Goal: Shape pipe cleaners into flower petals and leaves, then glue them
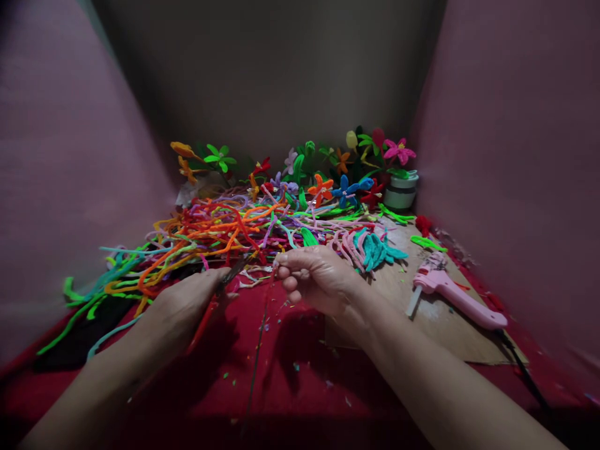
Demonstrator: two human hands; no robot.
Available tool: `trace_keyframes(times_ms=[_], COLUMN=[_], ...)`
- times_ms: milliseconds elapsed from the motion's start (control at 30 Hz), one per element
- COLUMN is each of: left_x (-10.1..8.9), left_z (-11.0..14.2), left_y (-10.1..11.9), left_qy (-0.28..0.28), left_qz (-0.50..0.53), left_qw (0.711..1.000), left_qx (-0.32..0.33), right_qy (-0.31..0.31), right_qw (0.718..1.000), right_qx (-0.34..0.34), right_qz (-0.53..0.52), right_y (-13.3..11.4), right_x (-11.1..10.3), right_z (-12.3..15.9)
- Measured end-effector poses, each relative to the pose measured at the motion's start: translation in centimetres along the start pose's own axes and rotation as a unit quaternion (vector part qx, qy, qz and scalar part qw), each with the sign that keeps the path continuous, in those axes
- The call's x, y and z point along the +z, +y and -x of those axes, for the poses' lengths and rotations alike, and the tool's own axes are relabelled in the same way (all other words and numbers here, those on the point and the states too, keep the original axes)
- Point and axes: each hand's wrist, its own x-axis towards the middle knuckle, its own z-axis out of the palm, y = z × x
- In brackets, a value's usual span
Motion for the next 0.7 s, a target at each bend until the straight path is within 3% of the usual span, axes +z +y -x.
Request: trace_keyframes(times_ms=[233,367,533,700], left_x=[-1.5,-2.2,-1.6,-0.9], left_z=[0.8,0.8,0.3,0.1], left_y=[1.5,3.3,4.9,5.0], left_qy=[-0.023,-0.003,0.006,0.014], left_qz=[-0.003,-0.064,-0.211,-0.224], left_qw=[0.997,0.996,0.976,0.973], left_qx=[-0.074,-0.061,-0.058,-0.055], right_qy=[0.034,0.041,0.058,0.071], right_qw=[0.993,0.987,0.980,0.975], right_qx=[-0.110,-0.154,-0.185,-0.202], right_qz=[0.035,0.034,0.053,0.059], right_y=[0.5,0.8,1.3,1.5], right_x=[0.5,0.8,1.2,1.5], right_z=[0.0,0.1,0.4,0.6])
